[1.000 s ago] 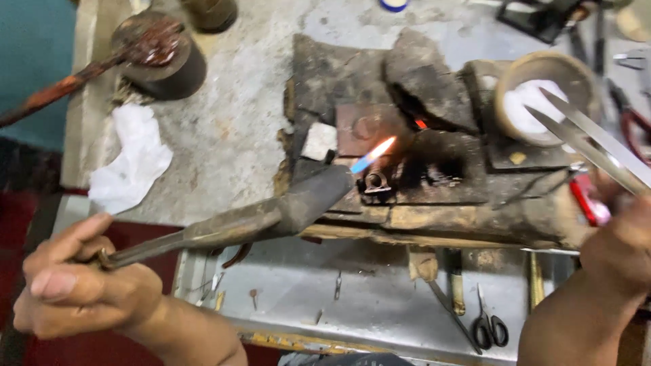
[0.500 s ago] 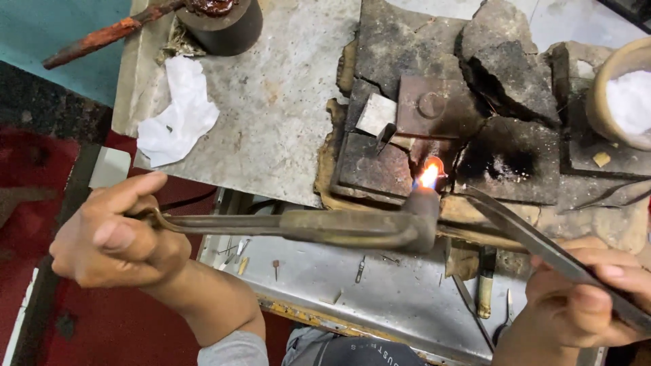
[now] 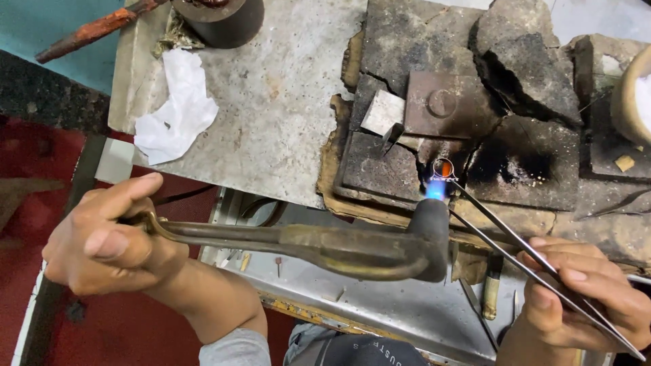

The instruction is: Heating a metal ring with a blowtorch and adjusting its position with tweezers on a soldering block.

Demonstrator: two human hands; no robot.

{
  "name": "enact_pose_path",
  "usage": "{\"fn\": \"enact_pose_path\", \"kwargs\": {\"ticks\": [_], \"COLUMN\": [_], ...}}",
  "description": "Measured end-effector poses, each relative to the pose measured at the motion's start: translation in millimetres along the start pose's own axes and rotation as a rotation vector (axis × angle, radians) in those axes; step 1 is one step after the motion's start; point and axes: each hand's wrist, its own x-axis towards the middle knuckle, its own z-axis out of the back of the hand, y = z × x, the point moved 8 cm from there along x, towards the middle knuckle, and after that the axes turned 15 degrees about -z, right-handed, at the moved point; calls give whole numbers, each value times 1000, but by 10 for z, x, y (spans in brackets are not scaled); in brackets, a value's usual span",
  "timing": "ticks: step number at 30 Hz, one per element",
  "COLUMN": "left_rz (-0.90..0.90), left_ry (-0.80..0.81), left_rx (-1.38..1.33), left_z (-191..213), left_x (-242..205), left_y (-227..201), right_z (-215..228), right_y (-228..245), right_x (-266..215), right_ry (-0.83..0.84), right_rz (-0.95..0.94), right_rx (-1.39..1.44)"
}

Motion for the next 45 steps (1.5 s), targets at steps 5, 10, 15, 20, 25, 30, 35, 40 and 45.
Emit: {"fn": "enact_pose_path", "kwargs": {"ticks": [5, 10, 15, 20, 25, 30, 35, 40, 45], "left_rz": [-16, -7, -70, -63, -60, -100, -96, -109, -128], "left_ry": [-29, -47, -31, -52, -66, -52, -36, -47, -47], "left_rx": [-24, -50, -96, -96, -106, -115, -96, -93, -106], "left_z": [-14, -25, -32, -22, -20, -46, -61, -55, -63], "left_x": [29, 14, -26, -30, -37, 13, 41, 30, 35], "left_y": [-26, -19, 24, 31, 30, -30, -74, -55, -41], "right_z": [-70, -70, -131, -197, -181, -109, -88, -81, -106], "right_y": [52, 49, 69, 126, 94, 49, 31, 8, 10], "right_x": [14, -5, -19, -8, 5, -23, -30, -50, -47], "right_ry": [-86, -63, -221, -321, -314, -293, -220, -166, -171], "right_rz": [18, 21, 47, 40, 8, 91, 63, 35, 58], "right_rx": [18, -4, 79, 140, 133, 149, 116, 64, 81]}}
